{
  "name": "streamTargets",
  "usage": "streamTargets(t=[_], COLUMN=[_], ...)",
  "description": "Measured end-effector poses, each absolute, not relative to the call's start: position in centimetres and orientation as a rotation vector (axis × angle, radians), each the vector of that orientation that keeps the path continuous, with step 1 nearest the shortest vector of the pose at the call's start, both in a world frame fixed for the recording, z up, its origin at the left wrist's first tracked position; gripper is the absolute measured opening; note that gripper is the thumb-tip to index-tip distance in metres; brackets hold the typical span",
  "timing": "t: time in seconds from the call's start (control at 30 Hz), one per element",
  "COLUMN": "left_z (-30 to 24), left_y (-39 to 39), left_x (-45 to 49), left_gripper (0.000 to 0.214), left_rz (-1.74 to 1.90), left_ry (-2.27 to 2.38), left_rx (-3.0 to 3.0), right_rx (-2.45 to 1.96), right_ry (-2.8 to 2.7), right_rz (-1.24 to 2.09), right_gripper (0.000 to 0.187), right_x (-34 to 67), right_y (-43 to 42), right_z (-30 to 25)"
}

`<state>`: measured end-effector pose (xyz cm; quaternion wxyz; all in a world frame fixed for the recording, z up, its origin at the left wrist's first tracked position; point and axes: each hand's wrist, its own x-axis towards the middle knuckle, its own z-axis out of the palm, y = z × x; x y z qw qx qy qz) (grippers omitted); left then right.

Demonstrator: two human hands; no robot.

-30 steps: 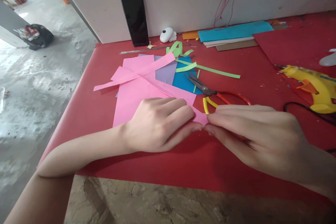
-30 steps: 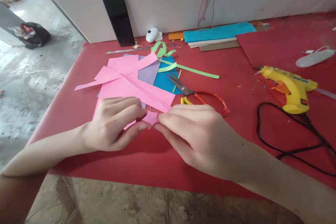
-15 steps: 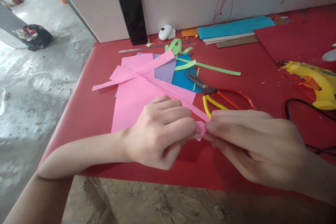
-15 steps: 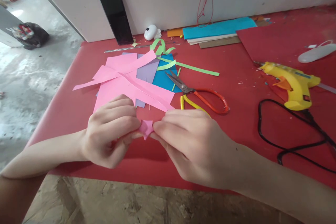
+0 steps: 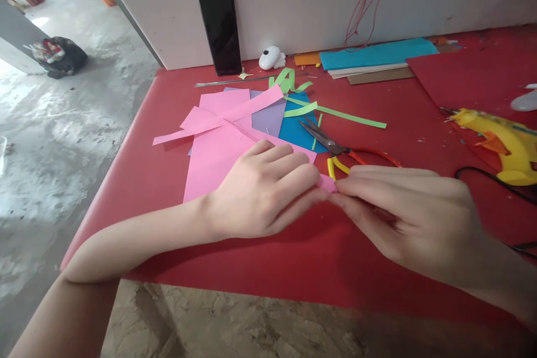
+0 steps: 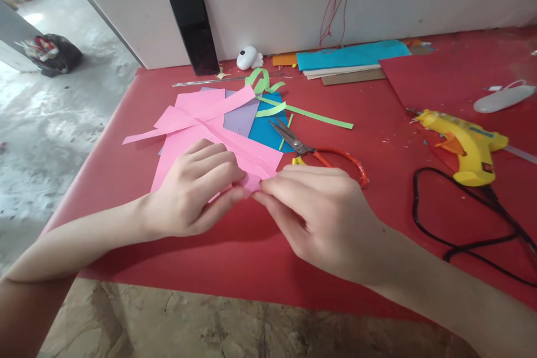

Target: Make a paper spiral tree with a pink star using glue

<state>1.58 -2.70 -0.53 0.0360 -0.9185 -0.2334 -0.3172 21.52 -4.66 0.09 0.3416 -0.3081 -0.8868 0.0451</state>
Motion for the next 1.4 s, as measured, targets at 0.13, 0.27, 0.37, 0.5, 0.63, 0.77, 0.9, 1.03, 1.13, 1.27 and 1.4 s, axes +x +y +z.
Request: streamTargets(t=[0.13,0.27,0.37,0.5,0.63,0.77,0.9,1.03,1.13,1.27,1.4], left_z=[-0.7,-0.7,-0.8,-0.6,-0.5,-0.3,-0.1,0.0,-0.1,-0.5,-0.4], left_y=[-2.1,-1.8,-1.8,-1.8,-1.8,-2.0,-2.1,-2.2,-2.3,-2.3,-2.0], left_x=[1.4,1.1,1.1,1.3,1.3,1.2,1.3,1.4,1.5,1.6,1.3], left_gripper=[0.029,0.028,0.03,0.032,0.03,0.031,0.034,0.031,0.025,0.024,0.025], left_rz=[-0.983,-1.103,-1.108,-1.057,-1.091,-1.015,-0.955,-1.003,-1.025,-1.064,-1.047], left_ry=[-0.676,-0.54,-0.461,-0.524,-0.574,-0.556,-0.592,-0.545,-0.471,-0.445,-0.399], left_rx=[-2.775,-2.859,-2.961,-3.002,-2.943,-2.978,-3.134,-3.313,-3.391,-3.4,-3.333], right_rx=[-0.757,-0.723,-0.677,-0.618,-0.651,-0.7,-0.704,-0.661,-0.606,-0.531,-0.535], right_ry=[-2.382,-2.477,-2.488,-2.506,-2.461,-2.449,-2.476,-2.5,-2.504,-2.5,-2.484], right_rz=[0.111,0.101,0.032,0.003,0.028,0.083,0.2,0.319,0.365,0.311,0.292], right_gripper=[0.024,0.021,0.012,0.015,0.018,0.028,0.031,0.031,0.031,0.033,0.031], right_x=[22.0,22.9,23.2,23.2,23.0,22.7,22.6,22.7,22.7,22.7,23.2], right_y=[-4.4,-4.0,-3.9,-4.2,-4.3,-4.2,-4.1,-4.2,-4.2,-3.9,-3.6], right_z=[0.2,1.2,1.3,0.6,0.6,0.8,0.6,0.6,0.5,0.1,0.4])
